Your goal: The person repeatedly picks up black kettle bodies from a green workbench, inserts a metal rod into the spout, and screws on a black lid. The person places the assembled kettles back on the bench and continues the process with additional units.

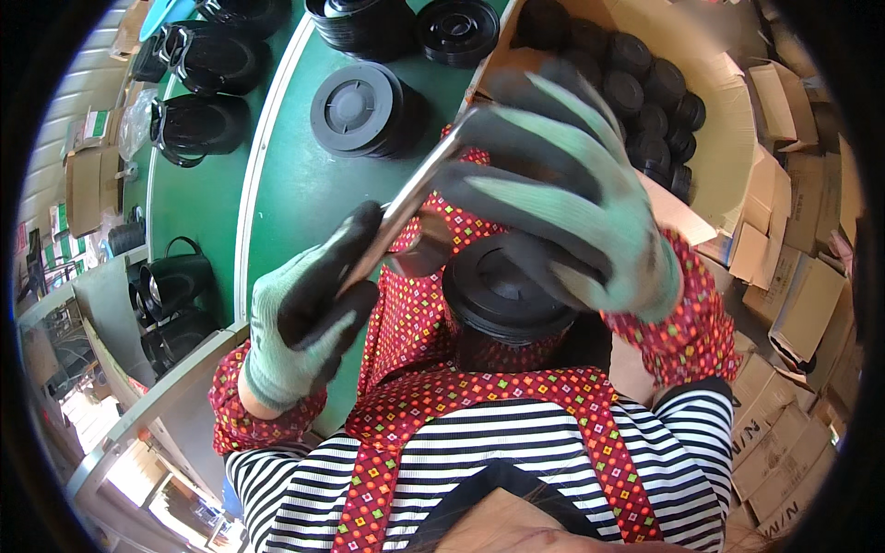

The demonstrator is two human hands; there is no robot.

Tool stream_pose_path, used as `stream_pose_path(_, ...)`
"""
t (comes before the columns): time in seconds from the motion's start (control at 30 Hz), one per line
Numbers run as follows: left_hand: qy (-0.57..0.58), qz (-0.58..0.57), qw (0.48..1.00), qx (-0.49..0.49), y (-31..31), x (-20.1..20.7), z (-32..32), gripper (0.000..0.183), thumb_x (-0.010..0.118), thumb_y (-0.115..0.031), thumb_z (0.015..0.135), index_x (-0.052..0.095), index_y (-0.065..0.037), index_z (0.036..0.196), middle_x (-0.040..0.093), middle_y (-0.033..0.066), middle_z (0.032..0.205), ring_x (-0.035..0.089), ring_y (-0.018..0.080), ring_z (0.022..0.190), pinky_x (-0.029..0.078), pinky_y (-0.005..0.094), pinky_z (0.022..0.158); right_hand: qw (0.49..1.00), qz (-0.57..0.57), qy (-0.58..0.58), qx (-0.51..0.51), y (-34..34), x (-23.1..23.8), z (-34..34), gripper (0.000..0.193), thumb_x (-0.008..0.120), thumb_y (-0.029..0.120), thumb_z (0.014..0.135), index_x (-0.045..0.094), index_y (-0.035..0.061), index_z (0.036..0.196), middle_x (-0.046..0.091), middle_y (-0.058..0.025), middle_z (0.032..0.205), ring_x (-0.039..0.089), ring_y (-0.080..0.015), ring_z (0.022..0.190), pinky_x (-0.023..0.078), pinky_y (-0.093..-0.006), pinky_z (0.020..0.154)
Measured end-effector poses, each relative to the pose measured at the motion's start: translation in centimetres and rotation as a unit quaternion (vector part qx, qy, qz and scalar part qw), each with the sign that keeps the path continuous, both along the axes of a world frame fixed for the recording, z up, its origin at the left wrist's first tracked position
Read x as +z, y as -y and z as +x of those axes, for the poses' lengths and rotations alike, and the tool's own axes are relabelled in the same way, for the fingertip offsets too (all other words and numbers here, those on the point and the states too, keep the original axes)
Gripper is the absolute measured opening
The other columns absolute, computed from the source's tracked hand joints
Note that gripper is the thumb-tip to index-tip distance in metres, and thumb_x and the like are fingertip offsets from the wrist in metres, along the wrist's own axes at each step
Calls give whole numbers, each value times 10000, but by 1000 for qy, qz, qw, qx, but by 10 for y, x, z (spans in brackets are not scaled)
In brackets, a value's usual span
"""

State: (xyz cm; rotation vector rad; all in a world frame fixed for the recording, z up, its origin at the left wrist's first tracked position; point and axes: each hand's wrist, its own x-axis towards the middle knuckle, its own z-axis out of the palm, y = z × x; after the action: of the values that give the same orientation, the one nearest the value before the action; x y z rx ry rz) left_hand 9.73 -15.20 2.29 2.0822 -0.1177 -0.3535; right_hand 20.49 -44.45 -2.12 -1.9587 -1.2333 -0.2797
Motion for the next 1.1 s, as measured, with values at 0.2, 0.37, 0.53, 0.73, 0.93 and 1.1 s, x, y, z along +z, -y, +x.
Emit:
stream_pose_path(0.2,28,-6,984,-176,41,35,58,782,776,-326,851,552,63,1492,697,247,1174,722,285,988,567,375,854,980,93,-159,69,-18,-95,29,247,718,175,948,728,46,1159,689,-143,1206,649,-343,1153,441,-490,1111)
stream_pose_path(0.37,233,-106,898,-357,80,-4,88,664,795,-384,791,677,-33,1342,641,181,1287,607,377,1223,468,503,1058,918,210,-302,148,-7,-150,22,259,655,175,1051,672,30,1265,662,-145,1312,623,-293,1263,472,-424,1119)
stream_pose_path(0.53,206,-73,908,-357,133,-24,64,555,746,-395,796,653,-90,1250,607,133,1180,589,337,1115,445,500,998,888,185,-354,229,-3,-130,18,243,645,217,1020,632,4,1137,647,-170,1200,615,-332,1199,482,-431,1063)
stream_pose_path(0.73,199,63,945,-250,171,-17,42,509,783,-292,798,668,-105,1257,616,149,1205,587,372,1126,425,518,1029,853,259,-391,229,-13,-103,8,284,563,254,1045,644,-15,1000,655,-240,1170,567,-399,1280,415,-503,1143)
stream_pose_path(0.93,199,-217,898,-326,124,-46,53,379,762,-355,782,750,-97,1060,644,110,1059,605,351,1000,447,530,968,913,138,-379,57,4,-111,-16,279,558,266,1053,700,28,1087,666,-164,1260,535,-379,1357,330,-490,1209)
stream_pose_path(1.1,197,-224,894,-335,120,-49,46,465,722,-425,806,748,-104,1141,647,122,1137,597,368,1064,453,550,974,933,137,-325,69,-3,-111,-16,251,583,257,1025,669,40,930,669,-152,1222,517,-399,1394,292,-556,1226)
